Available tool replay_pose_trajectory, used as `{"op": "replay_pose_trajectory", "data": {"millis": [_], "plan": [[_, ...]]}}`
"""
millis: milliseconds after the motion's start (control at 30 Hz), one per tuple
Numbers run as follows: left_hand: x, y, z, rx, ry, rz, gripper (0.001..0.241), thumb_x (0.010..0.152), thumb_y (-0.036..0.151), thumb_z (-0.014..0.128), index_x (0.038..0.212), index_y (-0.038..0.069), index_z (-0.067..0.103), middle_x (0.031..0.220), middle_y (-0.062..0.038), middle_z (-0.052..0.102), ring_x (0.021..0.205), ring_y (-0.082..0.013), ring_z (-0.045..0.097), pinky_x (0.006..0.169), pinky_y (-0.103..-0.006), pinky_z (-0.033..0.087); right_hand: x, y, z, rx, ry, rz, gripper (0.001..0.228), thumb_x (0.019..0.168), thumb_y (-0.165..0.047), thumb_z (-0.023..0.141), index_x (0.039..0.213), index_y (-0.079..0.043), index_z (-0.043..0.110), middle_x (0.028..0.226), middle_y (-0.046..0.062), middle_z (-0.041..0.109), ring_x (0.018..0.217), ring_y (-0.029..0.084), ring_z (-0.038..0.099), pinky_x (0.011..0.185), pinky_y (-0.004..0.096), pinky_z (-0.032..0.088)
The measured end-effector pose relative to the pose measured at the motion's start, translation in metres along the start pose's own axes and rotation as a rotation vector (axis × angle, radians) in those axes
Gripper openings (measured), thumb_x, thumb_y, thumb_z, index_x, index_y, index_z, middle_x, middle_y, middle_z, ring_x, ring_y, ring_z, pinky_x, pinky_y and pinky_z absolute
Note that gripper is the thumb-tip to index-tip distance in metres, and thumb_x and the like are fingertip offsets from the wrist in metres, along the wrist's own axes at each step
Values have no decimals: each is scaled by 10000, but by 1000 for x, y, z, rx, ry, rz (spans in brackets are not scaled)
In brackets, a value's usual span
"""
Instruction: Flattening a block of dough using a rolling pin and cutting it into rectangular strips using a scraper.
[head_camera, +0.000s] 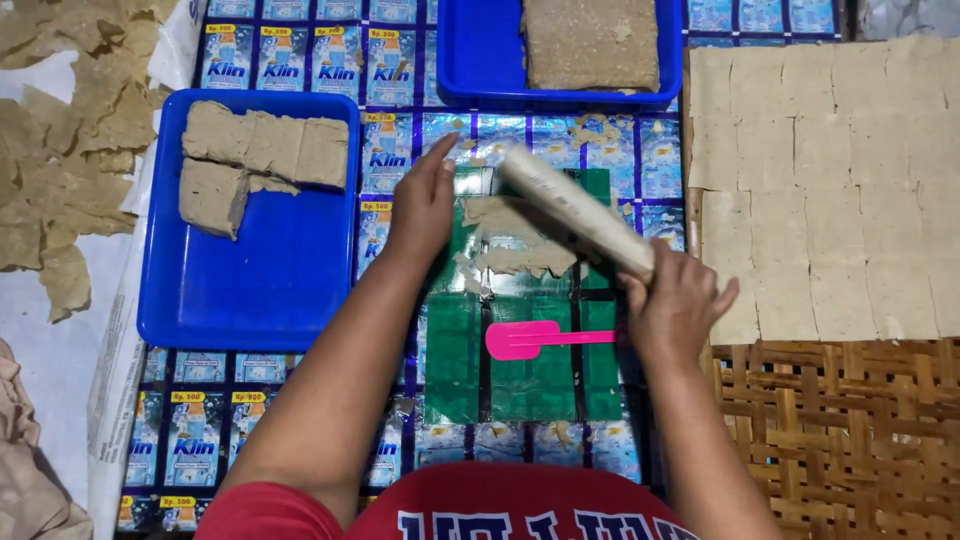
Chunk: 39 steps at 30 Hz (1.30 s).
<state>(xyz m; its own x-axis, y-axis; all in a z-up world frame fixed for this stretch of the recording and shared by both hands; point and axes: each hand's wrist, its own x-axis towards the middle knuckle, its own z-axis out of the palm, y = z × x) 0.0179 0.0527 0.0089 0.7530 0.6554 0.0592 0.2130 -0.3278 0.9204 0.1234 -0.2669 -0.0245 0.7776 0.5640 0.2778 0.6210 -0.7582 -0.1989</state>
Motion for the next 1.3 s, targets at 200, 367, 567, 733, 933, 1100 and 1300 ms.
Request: {"op": "replay_pose_trajectory", "data": {"millis": [200, 367, 567, 733, 933, 1100, 1300], "plan": [[-7, -57, 78, 600, -203, 533, 502, 930, 32, 563, 1431, 49, 577, 1418, -190, 596, 1346, -355, 536, 1131, -471, 404, -2, 32, -8, 106, 74, 241, 628, 900, -344, 838, 1447, -159, 592, 1279, 160, 634, 1278, 395, 535, 1142, 715, 176], [-17, -20, 73, 648, -212, 430, 400, 932, 78, 653, 1330, 121, 642, 1147, -104, 649, 1154, -312, 596, 1033, -464, 459, -11, 35, -18, 130, 86, 253, 617, 905, -334, 839, 1446, -163, 597, 1295, 144, 637, 1279, 392, 537, 1148, 692, 199], [-64, 0, 44, 608, -358, 533, 400, 902, 176, 699, 1299, 147, 654, 1315, -158, 601, 1299, -354, 529, 1110, -498, 380, -17, 41, -21, 173, 112, 234, 613, 911, -337, 836, 1446, -166, 591, 1297, 127, 640, 1263, 371, 547, 1151, 655, 239], [-85, 1, 26, 610, -231, 490, 478, 966, 177, 653, 1435, 129, 575, 1559, -155, 481, 1491, -331, 380, 1241, -582, 202, 9, 24, -30, 182, 71, 67, 611, 898, -339, 820, 1444, -184, 593, 1289, 107, 643, 1252, 346, 553, 1157, 655, 243], [-56, 42, -2, 606, 145, 480, 493, 1036, 199, 590, 1513, 98, 510, 1642, -171, 397, 1568, -365, 277, 1278, -576, 171, 53, -27, -30, 141, -99, -327, 588, 833, -341, 820, 1373, -207, 630, 1174, 88, 653, 1175, 322, 571, 1126, 695, 228], [-41, -13, 10, 820, -67, 329, 479, 1067, 345, 490, 1472, 91, 526, 1634, -173, 374, 1533, -342, 291, 1245, -560, 146, 59, -43, -12, 113, -225, -334, 605, 829, -379, 792, 1386, -223, 616, 1180, 91, 632, 1198, 301, 555, 1134, 676, 248], [-78, -18, 17, 807, 12, 374, 480, 1061, 270, 481, 1476, 43, 558, 1621, -181, 417, 1530, -342, 321, 1244, -513, 211, 19, -39, 15, 79, -160, -330, 728, 910, -392, 687, 1538, -108, 454, 1505, 132, 498, 1406, 323, 448, 1156, 717, 155]]}}
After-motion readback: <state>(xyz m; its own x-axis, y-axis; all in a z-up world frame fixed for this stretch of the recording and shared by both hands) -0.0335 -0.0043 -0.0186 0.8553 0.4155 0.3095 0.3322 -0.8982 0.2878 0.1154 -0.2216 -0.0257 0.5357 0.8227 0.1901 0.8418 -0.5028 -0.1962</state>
